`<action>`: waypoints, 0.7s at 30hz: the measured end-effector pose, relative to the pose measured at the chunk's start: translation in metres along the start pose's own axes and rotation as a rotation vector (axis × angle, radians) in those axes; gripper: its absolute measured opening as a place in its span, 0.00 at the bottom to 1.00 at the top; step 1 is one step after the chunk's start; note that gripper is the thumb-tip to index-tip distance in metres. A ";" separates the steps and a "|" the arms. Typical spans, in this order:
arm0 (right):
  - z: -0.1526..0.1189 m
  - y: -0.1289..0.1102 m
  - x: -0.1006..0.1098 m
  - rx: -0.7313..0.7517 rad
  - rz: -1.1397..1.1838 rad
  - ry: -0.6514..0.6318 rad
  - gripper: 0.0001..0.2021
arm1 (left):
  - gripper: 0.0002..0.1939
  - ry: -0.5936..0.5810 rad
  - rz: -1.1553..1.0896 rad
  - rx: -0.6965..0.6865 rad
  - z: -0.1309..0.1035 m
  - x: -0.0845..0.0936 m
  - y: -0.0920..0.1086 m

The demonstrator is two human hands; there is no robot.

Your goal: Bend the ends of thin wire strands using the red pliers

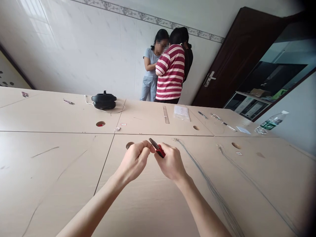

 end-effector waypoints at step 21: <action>-0.014 0.037 -0.046 -0.112 -0.055 -0.160 0.07 | 0.06 0.138 -0.176 0.012 0.012 -0.016 -0.066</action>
Point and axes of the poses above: each hand's wrist, its own z-axis towards the middle knuckle, its own x-axis out of the back of the hand, y = z × x, the point moved 7 cm from there along z, towards the middle knuckle, and after that the axes turned 8 degrees about -z, right-handed, at the moved point
